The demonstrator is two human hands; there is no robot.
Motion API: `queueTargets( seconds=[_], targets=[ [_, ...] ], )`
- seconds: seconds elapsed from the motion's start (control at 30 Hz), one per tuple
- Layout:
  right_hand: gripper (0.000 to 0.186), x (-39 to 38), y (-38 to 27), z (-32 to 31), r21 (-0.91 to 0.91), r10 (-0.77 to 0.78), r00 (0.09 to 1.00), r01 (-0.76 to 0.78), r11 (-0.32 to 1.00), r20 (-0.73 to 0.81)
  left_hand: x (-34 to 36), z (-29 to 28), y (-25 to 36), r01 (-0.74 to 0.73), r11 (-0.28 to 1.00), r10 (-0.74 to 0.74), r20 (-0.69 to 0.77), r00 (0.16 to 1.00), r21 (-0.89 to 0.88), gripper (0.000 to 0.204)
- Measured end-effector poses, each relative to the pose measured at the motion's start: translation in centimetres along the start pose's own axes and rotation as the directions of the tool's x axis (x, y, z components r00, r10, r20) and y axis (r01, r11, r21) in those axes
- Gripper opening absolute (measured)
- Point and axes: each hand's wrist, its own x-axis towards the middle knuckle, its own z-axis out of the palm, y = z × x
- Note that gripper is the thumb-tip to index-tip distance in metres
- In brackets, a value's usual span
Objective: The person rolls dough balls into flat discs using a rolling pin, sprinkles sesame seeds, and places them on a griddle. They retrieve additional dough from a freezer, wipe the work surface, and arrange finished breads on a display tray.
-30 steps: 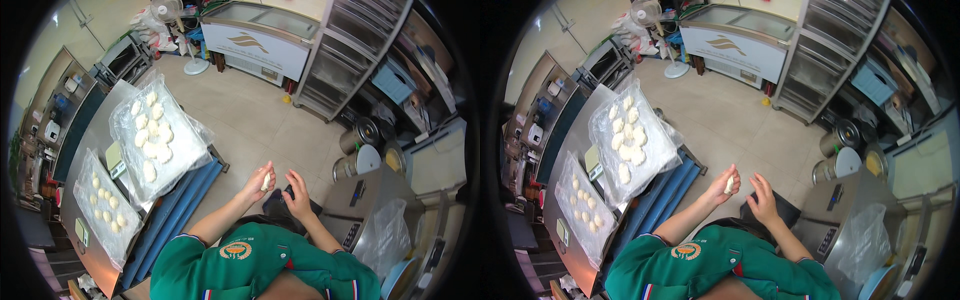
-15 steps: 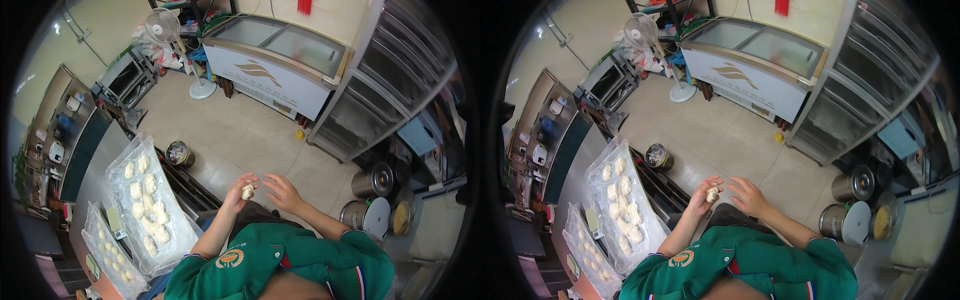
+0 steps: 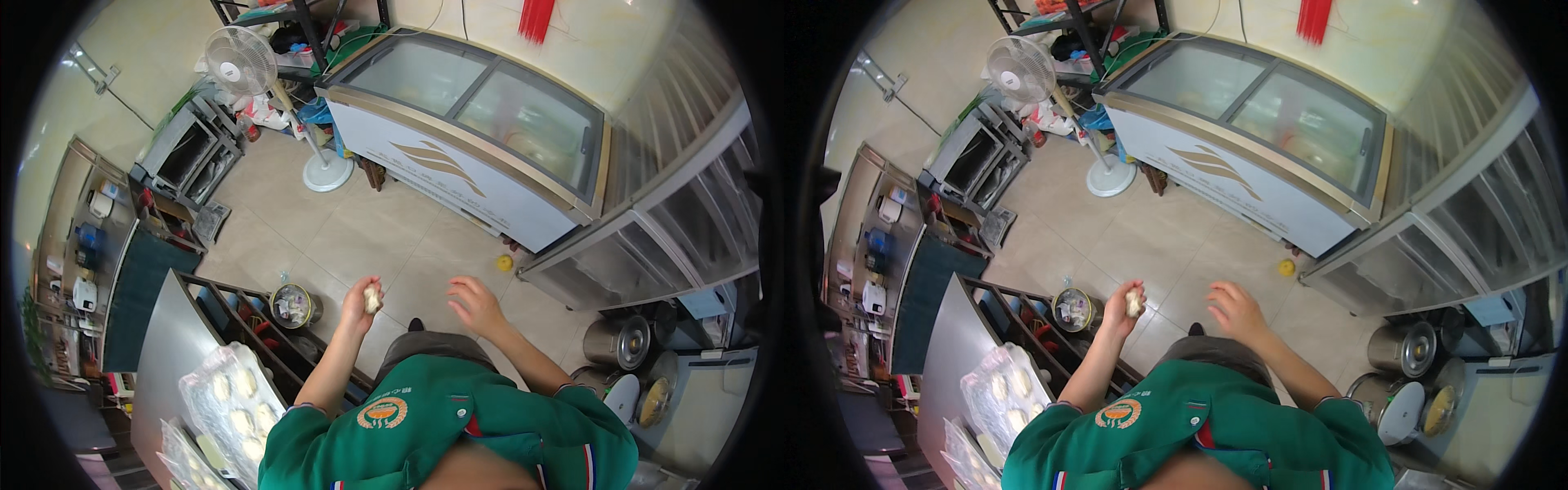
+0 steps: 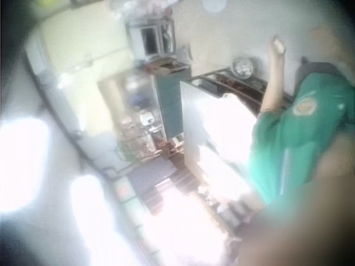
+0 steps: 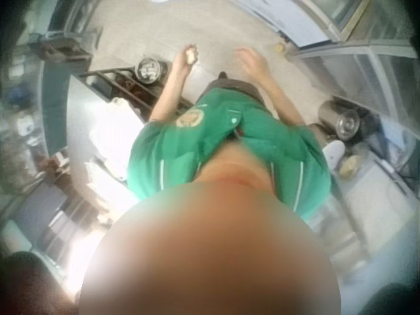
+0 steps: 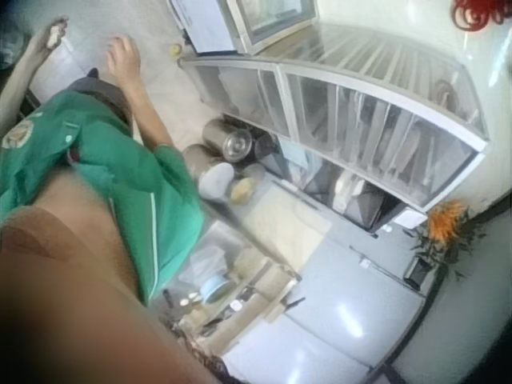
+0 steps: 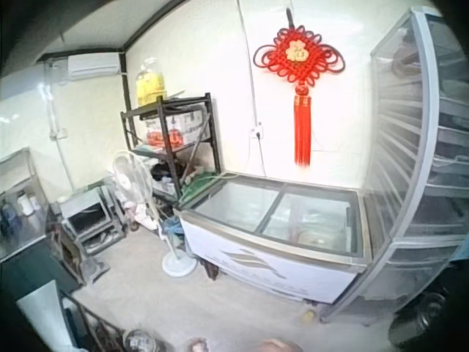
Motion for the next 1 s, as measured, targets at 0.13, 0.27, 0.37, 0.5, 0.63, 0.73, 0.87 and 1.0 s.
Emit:
queueTargets(
  seconds=[0.13, 0.27, 0.37, 0.5, 0.63, 0.73, 0.87, 1.0],
  targets=[
    [0.016, 5.0, 5.2, -0.1, -0.021, 0.103, 0.993, -0.102, 0.995, 0.051, 7.5, 4.6, 4.4, -0.016, 0.999, 0.013, 0.067, 0.998, 0.047, 0.014],
    [0.017, 7.1, 11.3, -0.7, -0.073, 0.223, 0.974, -0.225, 0.972, -0.032, 14.1, 9.6, 4.7, 0.032, 0.992, -0.04, 0.066, 0.997, 0.125, 0.016],
    [0.014, 9.7, 17.4, -2.2, -0.098, 0.287, 0.945, -0.304, 0.948, -0.153, 18.6, 13.1, 6.3, 0.095, 0.975, -0.129, 0.164, 0.978, 0.202, 0.022],
    [0.014, 17.8, 25.8, -4.3, -0.092, 0.492, 0.853, -0.512, 0.854, -0.173, 25.8, 16.7, 11.9, 0.061, 0.947, -0.148, 0.261, 0.954, 0.314, 0.027],
    [0.014, 31.6, 32.3, -4.8, 0.01, 0.232, 0.95, -0.235, 0.972, -0.208, 31.9, 18.1, 18.6, -0.004, 0.954, -0.039, 0.137, 0.99, 0.301, 0.027],
    [0.016, 42.6, 35.7, -4.0, 0.091, 0.128, 0.991, -0.124, 0.988, -0.047, 36.2, 17.9, 23.1, -0.124, 0.971, 0.113, 0.064, 0.992, 0.203, 0.025],
    [0.02, 55.5, 39.1, -0.6, 0.199, 0.028, 0.995, -0.047, 0.979, 0.095, 40.9, 16.0, 29.3, -0.216, 0.975, 0.22, -0.093, 0.971, 0.049, 0.027],
    [0.031, 69.3, 43.8, 5.4, 0.11, -0.032, 0.997, 0.025, 0.994, 0.068, 47.2, 13.3, 37.7, -0.295, 0.943, 0.321, -0.193, 0.927, 0.151, 0.029]
  ],
)
